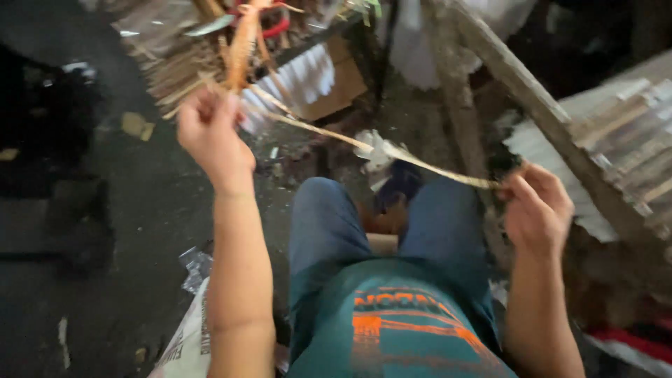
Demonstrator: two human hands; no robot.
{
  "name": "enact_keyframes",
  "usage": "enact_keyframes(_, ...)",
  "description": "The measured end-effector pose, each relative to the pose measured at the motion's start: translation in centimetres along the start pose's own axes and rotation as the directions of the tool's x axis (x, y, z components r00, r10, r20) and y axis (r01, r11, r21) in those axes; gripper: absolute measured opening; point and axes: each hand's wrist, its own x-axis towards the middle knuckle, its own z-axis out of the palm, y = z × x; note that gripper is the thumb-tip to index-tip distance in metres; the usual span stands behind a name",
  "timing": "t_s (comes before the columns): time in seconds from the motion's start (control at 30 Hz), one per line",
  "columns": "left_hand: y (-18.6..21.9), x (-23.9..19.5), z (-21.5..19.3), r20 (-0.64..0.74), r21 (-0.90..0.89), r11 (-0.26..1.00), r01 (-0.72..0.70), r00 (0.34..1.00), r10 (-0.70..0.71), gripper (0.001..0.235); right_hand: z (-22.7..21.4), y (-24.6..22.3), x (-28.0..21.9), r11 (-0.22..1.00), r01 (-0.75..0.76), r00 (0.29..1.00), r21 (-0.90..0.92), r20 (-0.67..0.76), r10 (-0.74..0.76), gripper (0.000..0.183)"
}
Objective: The person peels a long strip from a dried plant material, trims the ends with scissors, and then attaches a white plastic piece to a thin wooden stick. The person handles the materials by hand and uses scissors for trimming.
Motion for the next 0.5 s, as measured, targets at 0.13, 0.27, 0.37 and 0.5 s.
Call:
enact_keyframes(0.13, 0.5, 9.6, 0.6, 0.084, 0.061, 0.997, -0.045, 0.996, 0.04, 0.022, -3.3, 2.8, 0.0, 0.993, -0.113, 0.989, -0.011, -0.097, 0.112, 0.015)
enact_keyframes(0.27, -3.2, 18.2, 1.4, 0.168, 0.351, 0.936, 0.003, 0.983, -0.066, 0.023, -3.1, 3.3, -0.4, 0.979, -0.165, 0.986, -0.117, -0.004, 0.166, 0.017)
enact_keyframes(0.37, -8.7, 21.2, -0.6, 0.158, 0.576, 0.817, 0.003, 0.981, -0.115, 0.045, 0.2, 1.7, -0.8, 0.969, -0.192, 0.981, -0.153, 0.002, 0.195, 0.019)
enact_keyframes(0.5, -6.9, 15.2, -0.5, 0.393, 0.728, 0.482, -0.488, 0.873, 0.29, 0.041, 3.4, -0.1, -1.3, 0.983, -0.141, 0.981, -0.114, 0.114, 0.154, 0.023)
